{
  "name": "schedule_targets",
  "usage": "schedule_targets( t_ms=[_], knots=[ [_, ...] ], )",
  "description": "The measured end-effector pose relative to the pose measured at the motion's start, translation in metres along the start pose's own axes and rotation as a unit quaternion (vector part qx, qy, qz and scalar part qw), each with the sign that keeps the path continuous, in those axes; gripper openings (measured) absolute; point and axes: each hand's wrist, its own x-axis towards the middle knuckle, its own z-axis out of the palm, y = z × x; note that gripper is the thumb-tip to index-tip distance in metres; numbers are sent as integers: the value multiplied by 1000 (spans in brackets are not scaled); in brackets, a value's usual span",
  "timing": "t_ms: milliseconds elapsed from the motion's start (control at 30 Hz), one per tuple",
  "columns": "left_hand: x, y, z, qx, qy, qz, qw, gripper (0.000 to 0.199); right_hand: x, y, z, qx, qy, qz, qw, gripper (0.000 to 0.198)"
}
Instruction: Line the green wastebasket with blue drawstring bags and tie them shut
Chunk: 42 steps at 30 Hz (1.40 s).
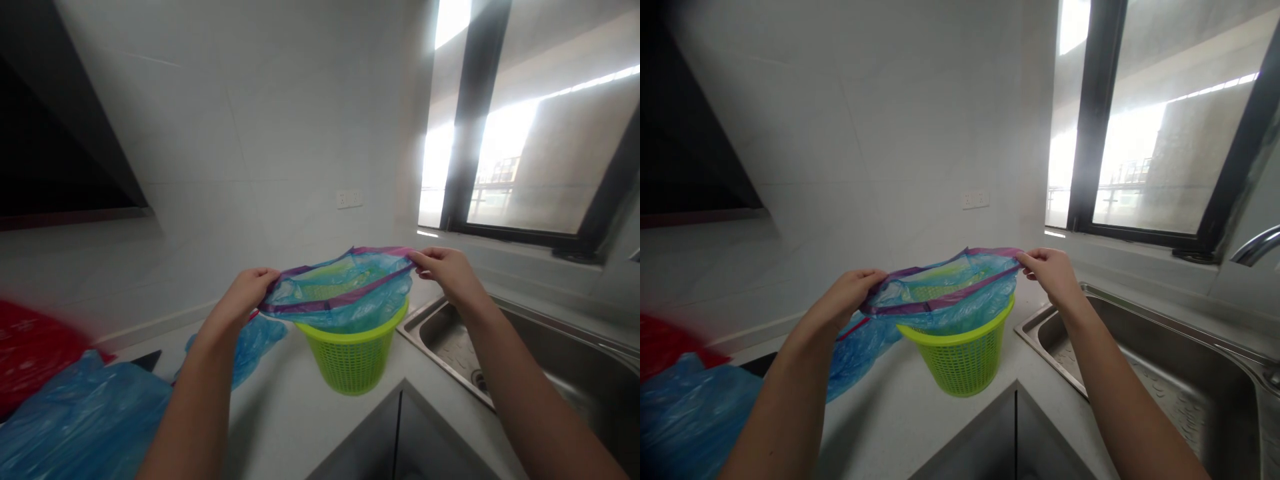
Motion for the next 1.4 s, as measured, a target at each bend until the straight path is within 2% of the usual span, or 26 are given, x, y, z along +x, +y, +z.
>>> schedule_targets(
  t_ms=[133,233,300,433,600,833,933,1033,1233,1333,1400],
  knots=[
    [4,-2,-5,61,31,29,997,38,3,3,-1,135,-95,65,984,26],
    [6,-4,-7,112,82,61,988,41,5,3,0,265,-168,93,945,17],
    [8,-4,-7,134,103,77,983,43,5,1,1,330,-195,97,919,15],
    [10,-7,-8,138,78,74,985,45,3,-4,5,395,-204,118,888,15],
    [11,-11,-11,105,31,59,992,44,4,-4,9,434,-169,125,876,6],
    [5,-4,-8,44,-33,34,998,47,3,-5,11,416,-133,110,893,5],
    [3,-1,-8,32,-5,25,999,45,0,-7,10,403,-124,105,901,4],
    [1,0,-10,45,31,30,998,42,-5,-11,9,357,-136,92,919,4],
    [0,0,-12,60,31,59,996,43,-12,-10,12,217,-146,68,963,17],
    [-1,1,-8,37,31,71,996,45,-13,-7,17,124,-92,18,988,22],
    [-4,3,-1,8,35,80,996,47,-17,-8,22,70,-38,-58,995,19]
  ],
)
